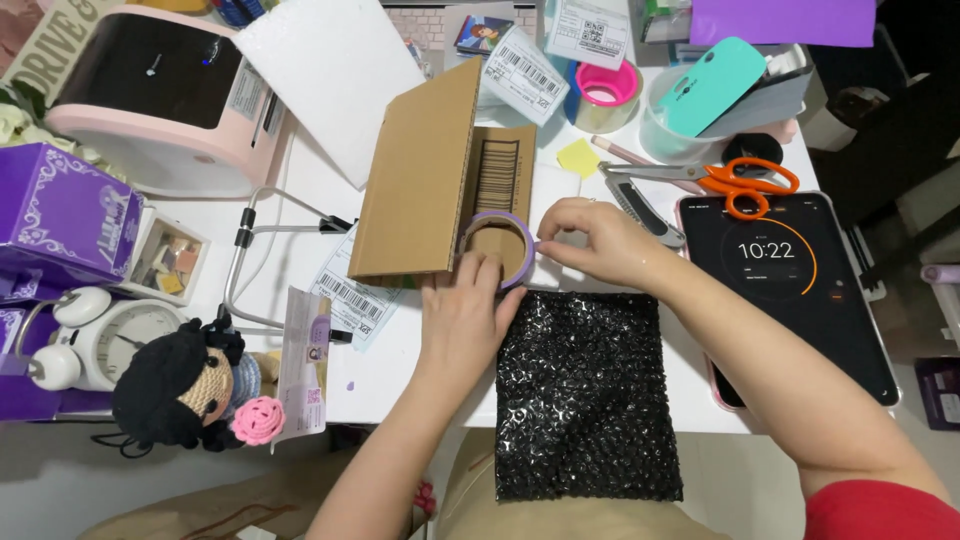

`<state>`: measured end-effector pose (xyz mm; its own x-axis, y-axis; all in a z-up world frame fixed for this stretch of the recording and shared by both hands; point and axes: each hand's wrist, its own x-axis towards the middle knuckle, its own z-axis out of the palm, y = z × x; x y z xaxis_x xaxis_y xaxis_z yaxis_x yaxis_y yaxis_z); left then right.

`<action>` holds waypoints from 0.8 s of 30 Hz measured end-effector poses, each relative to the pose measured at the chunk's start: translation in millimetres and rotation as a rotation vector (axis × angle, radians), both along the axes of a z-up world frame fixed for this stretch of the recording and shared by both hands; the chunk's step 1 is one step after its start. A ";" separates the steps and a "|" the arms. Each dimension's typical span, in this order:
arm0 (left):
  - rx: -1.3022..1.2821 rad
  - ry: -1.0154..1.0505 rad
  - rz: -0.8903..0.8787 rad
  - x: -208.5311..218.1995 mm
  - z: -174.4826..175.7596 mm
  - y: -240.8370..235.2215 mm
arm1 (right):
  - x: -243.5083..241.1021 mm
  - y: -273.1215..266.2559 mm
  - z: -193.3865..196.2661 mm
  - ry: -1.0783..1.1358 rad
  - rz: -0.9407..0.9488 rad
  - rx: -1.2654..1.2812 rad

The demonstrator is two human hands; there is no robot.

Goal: The person folds a black bubble wrap sheet around an unseen item, seals it with purple tape, and places it into a cardboard box. They then close the box flaps and apply clear packing tape to seal the box.

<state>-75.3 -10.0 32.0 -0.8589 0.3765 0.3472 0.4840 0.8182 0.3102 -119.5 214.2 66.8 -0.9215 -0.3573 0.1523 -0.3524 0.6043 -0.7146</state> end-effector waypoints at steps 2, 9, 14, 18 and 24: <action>0.000 -0.013 -0.006 -5.5 -5.6 -0.4 | 2.5 1.2 -2.2 0.017 -0.013 -0.041; 0.158 0.009 -0.114 -13.5 2.2 13.6 | 11.7 12.7 -9.2 0.141 -0.170 -0.396; 0.342 0.234 -0.295 -14.1 20.1 33.6 | 28.0 43.2 15.8 0.367 -0.193 -0.319; 0.488 0.297 -0.381 -23.9 20.5 42.5 | 61.1 55.8 40.8 0.477 -0.235 -0.156; 0.255 0.425 -0.365 -16.3 69.5 49.1 | 122.3 57.8 47.2 0.487 -0.438 -0.068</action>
<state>-91.7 39.1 101.5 -0.4574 0.4800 0.7486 0.8430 0.5021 0.1931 2.8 272.0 114.0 -0.7992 0.0604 0.5980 -0.3771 0.7244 -0.5771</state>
